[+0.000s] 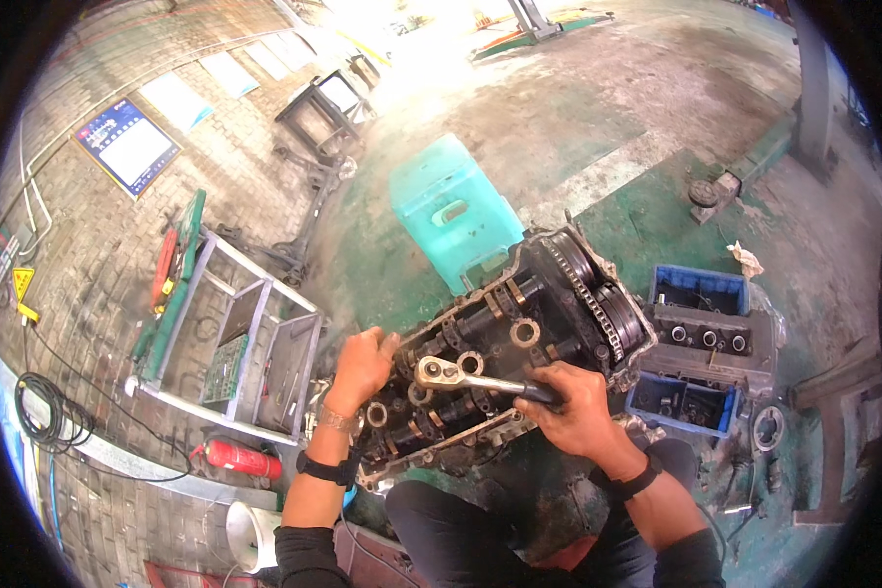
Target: The person uses a ratchet wrench to loosen and remove bolts from a disassembled engine block resting on a low stool. They repeatedly reposition the tool and the engine to access different bolt locations, then place removed bolts into a nearby blue parts bin.
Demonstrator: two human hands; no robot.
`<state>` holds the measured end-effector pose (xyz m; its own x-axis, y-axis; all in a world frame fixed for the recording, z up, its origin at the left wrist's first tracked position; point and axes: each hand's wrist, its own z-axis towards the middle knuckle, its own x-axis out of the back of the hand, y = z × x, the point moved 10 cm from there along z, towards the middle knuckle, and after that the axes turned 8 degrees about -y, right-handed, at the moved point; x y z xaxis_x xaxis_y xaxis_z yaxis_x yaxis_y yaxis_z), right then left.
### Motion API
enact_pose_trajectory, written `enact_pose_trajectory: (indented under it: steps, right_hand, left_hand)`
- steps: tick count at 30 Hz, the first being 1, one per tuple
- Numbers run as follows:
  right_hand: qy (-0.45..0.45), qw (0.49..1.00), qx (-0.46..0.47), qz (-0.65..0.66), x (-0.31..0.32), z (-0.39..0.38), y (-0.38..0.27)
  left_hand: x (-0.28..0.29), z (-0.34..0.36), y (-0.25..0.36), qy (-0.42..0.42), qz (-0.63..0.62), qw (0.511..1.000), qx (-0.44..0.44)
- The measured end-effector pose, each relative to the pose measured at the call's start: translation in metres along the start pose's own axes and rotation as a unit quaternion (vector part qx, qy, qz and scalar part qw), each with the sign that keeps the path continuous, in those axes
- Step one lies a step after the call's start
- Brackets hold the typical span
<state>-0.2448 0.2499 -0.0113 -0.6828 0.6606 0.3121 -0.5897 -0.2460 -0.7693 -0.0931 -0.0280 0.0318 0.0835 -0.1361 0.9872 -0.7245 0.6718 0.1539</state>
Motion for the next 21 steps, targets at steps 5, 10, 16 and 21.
enact_pose_trajectory:
  steps: [5,10,16,21]
  right_hand:
    - [0.005,1.000,-0.007,0.024,-0.003,-0.001,0.003]
    - [-0.004,0.999,-0.012,0.051,-0.007,-0.002,0.009]
    - [-0.007,0.997,-0.051,0.053,-0.010,-0.004,0.013]
    - [-0.006,0.999,-0.025,0.022,-0.006,-0.003,0.005]
  left_hand:
    - [0.005,-0.012,0.027,0.000,-0.070,0.986,-0.153]
    - [0.001,-0.011,0.022,-0.023,-0.082,0.987,-0.134]
    - [-0.001,-0.006,0.012,0.005,-0.013,0.998,-0.055]
    - [-0.001,-0.006,0.009,-0.010,-0.049,0.998,-0.049]
